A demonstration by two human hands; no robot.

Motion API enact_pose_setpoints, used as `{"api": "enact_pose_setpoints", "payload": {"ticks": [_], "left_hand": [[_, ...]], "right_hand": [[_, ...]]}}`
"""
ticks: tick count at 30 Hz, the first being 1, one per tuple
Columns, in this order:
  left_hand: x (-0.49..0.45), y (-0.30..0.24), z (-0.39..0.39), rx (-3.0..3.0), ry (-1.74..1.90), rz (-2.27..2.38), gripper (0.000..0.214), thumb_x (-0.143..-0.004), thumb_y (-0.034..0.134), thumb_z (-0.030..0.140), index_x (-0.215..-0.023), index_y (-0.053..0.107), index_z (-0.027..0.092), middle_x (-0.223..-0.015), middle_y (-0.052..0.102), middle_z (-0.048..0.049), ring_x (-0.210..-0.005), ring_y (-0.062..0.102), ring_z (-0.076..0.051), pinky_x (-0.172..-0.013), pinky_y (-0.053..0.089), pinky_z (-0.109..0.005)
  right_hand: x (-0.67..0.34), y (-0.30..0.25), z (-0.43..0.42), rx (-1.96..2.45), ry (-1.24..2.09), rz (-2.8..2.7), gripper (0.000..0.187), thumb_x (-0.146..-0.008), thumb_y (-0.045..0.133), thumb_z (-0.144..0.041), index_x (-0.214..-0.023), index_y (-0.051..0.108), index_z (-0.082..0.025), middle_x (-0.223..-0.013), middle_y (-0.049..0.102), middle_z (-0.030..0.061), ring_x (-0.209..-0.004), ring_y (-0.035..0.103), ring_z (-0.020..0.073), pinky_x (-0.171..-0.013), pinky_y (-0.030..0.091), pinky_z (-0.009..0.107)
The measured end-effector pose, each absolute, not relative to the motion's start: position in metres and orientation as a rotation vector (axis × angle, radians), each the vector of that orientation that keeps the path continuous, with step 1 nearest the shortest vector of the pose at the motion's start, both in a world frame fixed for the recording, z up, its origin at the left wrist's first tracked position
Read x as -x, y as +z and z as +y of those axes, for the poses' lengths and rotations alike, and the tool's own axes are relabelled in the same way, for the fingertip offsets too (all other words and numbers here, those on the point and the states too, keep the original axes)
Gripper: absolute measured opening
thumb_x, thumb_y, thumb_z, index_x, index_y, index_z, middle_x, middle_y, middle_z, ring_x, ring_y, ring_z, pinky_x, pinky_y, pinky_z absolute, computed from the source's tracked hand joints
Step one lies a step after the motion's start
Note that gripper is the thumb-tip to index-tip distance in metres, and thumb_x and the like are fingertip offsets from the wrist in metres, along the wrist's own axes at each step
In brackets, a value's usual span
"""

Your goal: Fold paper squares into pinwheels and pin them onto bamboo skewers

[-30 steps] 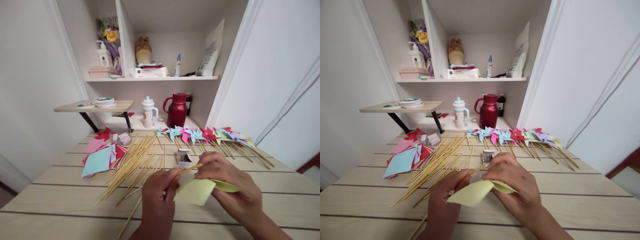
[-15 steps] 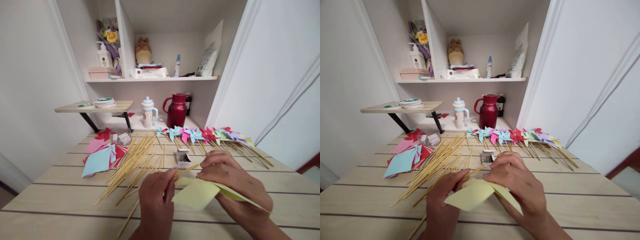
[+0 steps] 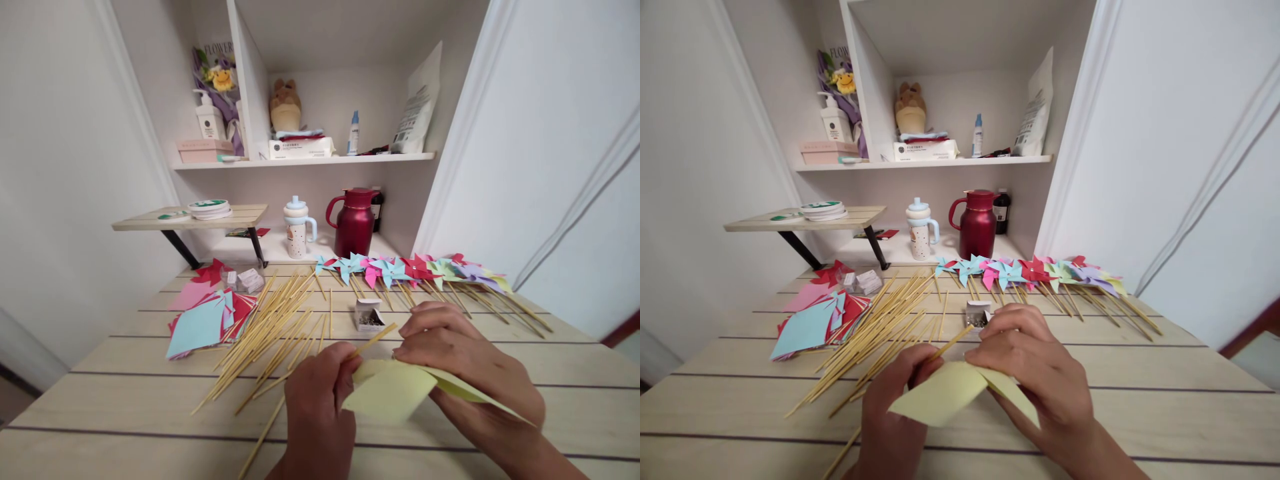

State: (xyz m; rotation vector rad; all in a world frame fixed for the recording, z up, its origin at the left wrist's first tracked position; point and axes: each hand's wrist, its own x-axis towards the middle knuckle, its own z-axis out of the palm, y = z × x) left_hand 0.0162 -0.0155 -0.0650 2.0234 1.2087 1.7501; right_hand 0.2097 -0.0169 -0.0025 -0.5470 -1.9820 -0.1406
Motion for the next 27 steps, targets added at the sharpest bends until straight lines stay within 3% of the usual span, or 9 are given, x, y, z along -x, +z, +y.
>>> {"api": "enact_pose_setpoints", "payload": {"ticks": [15,27], "left_hand": [[-0.014,-0.058,-0.018,-2.038,1.766,1.184,0.017,-0.09,0.059,0.016,-0.099,0.069,0.026,-0.082,0.076,0.0022,-0.071,0.069,-0.014,-0.065,0.054,-0.023],[-0.019,-0.039,-0.026,-1.724,1.64,1.15,0.026,-0.096,0.053,0.034,-0.086,0.073,0.022,-0.078,0.075,-0.002,-0.066,0.067,-0.014,-0.058,0.048,-0.02]], "right_hand": [[-0.207,0.001,-0.018,0.538,-0.166,-1.964,0.024,-0.081,0.062,-0.007,-0.101,0.07,-0.018,-0.079,0.071,0.0037,-0.087,0.064,0.0231,-0.086,0.05,0.046],[-0.205,0.002,-0.018,0.517,-0.153,-1.989,0.024,-0.081,0.061,-0.006,-0.102,0.068,-0.016,-0.081,0.07,0.0051,-0.09,0.061,0.0237,-0.086,0.047,0.045]]}}
